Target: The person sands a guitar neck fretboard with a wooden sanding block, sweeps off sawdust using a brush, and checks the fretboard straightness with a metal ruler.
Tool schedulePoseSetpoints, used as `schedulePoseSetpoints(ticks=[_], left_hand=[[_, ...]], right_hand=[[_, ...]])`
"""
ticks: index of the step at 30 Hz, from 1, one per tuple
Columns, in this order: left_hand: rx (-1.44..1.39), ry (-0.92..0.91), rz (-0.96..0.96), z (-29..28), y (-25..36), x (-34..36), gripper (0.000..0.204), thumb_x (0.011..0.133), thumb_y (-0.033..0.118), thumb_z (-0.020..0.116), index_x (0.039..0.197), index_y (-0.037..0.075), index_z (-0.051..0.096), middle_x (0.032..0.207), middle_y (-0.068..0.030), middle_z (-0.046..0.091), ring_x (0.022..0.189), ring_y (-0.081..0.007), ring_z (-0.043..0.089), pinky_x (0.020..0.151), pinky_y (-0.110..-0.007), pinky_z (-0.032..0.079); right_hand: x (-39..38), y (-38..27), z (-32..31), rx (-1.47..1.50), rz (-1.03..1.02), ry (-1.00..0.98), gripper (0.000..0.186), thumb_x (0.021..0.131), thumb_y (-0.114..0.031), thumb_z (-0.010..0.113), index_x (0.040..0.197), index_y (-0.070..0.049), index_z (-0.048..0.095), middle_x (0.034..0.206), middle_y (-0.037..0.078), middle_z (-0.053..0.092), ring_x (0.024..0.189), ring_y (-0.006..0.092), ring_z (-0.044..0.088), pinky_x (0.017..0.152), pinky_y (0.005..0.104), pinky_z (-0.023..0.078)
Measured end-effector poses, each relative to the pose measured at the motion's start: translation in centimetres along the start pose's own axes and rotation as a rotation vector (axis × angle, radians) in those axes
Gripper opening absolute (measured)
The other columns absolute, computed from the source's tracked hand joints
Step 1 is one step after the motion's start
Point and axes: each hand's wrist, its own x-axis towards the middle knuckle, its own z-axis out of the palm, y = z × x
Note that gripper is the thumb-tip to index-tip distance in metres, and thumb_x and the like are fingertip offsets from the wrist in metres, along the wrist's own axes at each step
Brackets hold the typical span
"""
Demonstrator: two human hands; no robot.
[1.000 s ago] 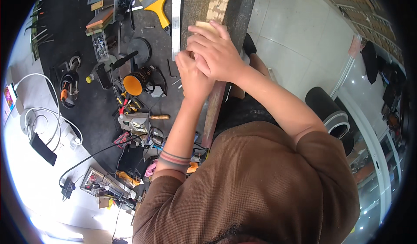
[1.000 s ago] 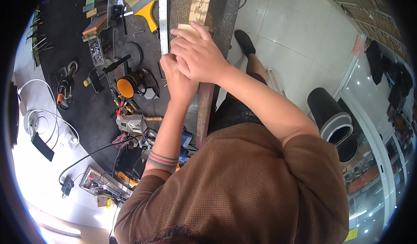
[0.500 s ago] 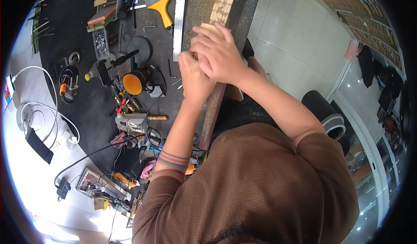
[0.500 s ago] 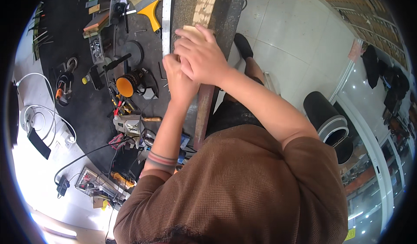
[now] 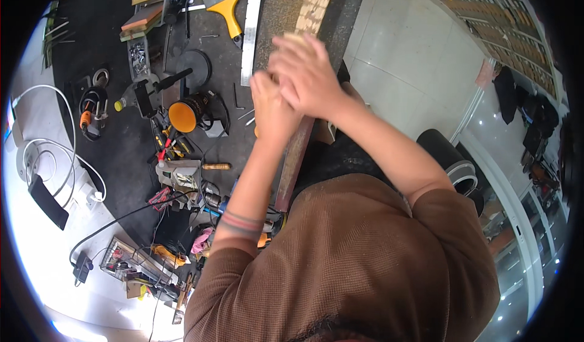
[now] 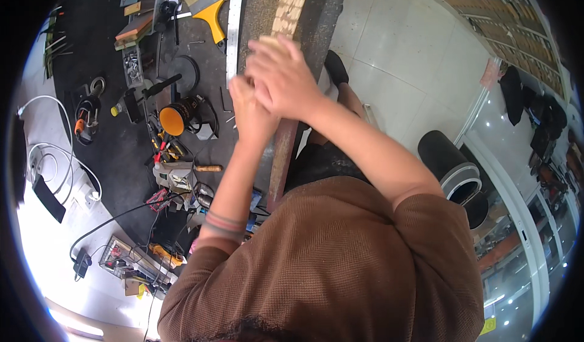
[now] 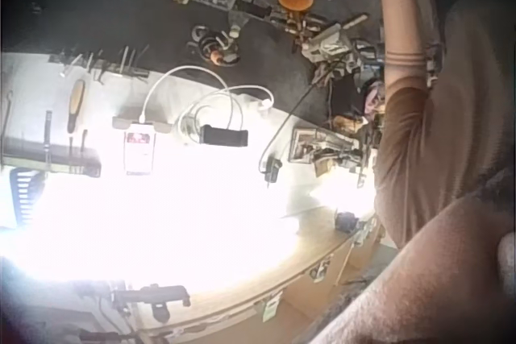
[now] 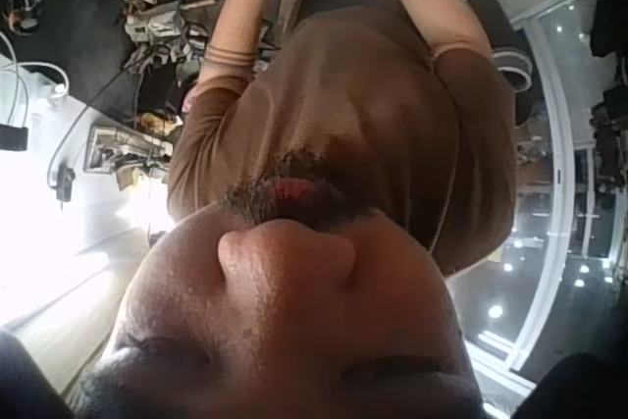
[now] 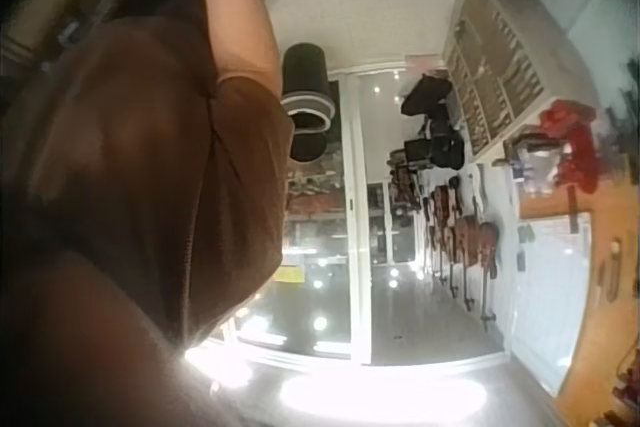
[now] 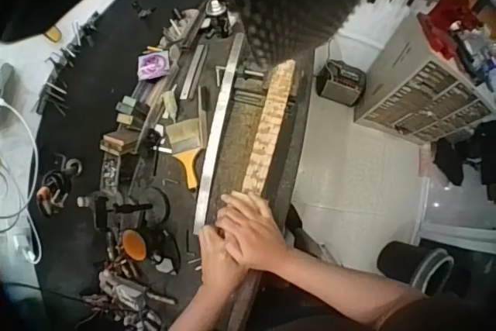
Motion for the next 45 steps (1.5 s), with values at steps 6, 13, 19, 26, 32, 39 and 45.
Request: schedulePoseSetpoints(ticks=[6,13,19,26,32,39,45], left_hand=[[0.011,0.135,0.044,2.2,2.8,16.7,0.034,0.093,0.021,0.080,0.112,-0.006,0.074,0.114,-0.0297,0.063,0.109,-0.0495,0.061,0.095,-0.056,0.052],[-0.072,0.027,0.047,0.1,-0.1,2.1,0.039,0.093,0.023,0.075,0.121,-0.004,0.076,0.114,-0.0273,0.063,0.104,-0.0465,0.058,0.094,-0.055,0.049],[0.012,0.133,0.111,2.7,1.4,13.3,0.035,0.097,0.018,0.069,0.121,-0.007,0.072,0.120,-0.0282,0.063,0.114,-0.0485,0.059,0.101,-0.057,0.051],[-0.042,0.064,-0.015,1.1,-0.9,3.2,0.037,0.096,0.023,0.074,0.125,-0.001,0.076,0.116,-0.0284,0.061,0.109,-0.0486,0.058,0.098,-0.057,0.050],[0.010,0.168,0.114,1.7,0.5,8.7,0.030,0.099,0.016,0.065,0.115,-0.008,0.074,0.113,-0.0292,0.061,0.107,-0.0486,0.058,0.099,-0.058,0.049],[0.010,0.162,0.159,3.1,0.3,9.4,0.038,0.088,0.020,0.079,0.118,-0.004,0.076,0.110,-0.0273,0.062,0.104,-0.0478,0.058,0.094,-0.057,0.049],[-0.022,0.048,0.027,0.4,0.1,2.6,0.038,0.097,0.020,0.072,0.124,-0.007,0.073,0.112,-0.0291,0.061,0.106,-0.0492,0.057,0.097,-0.058,0.049]], right_hand=[[10.6,8.9,-5.9,0.035,-0.091,0.103,0.026,0.102,-0.025,0.056,0.109,-0.005,0.072,0.126,0.015,0.075,0.148,0.0437,0.056,0.128,0.0635,0.028],[0.3,-0.3,0.5,-0.022,0.016,0.035,0.012,0.096,-0.025,0.064,0.102,-0.018,0.072,0.126,0.005,0.076,0.151,0.0272,0.061,0.135,0.0649,0.026],[9.1,10.1,-3.9,0.188,0.197,-0.088,0.028,0.095,-0.021,0.063,0.121,-0.018,0.074,0.132,0.005,0.075,0.154,0.0299,0.058,0.131,0.0644,0.027],[2.7,2.3,0.2,0.029,-0.029,0.094,0.026,0.095,-0.020,0.063,0.118,-0.018,0.073,0.134,0.004,0.074,0.157,0.0271,0.055,0.134,0.0641,0.023],[6.3,6.3,-2.0,0.006,-0.106,0.132,0.026,0.095,-0.021,0.066,0.121,-0.018,0.073,0.138,0.003,0.074,0.155,0.0283,0.057,0.131,0.0636,0.028],[5.9,7.6,-2.0,-0.003,-0.056,0.179,0.018,0.092,-0.023,0.069,0.108,-0.019,0.074,0.128,0.007,0.075,0.145,0.0277,0.063,0.124,0.0634,0.036],[2.1,2.3,-0.3,-0.029,-0.077,0.044,0.022,0.093,-0.021,0.069,0.114,-0.020,0.074,0.133,0.001,0.074,0.155,0.0245,0.057,0.132,0.0625,0.029]])
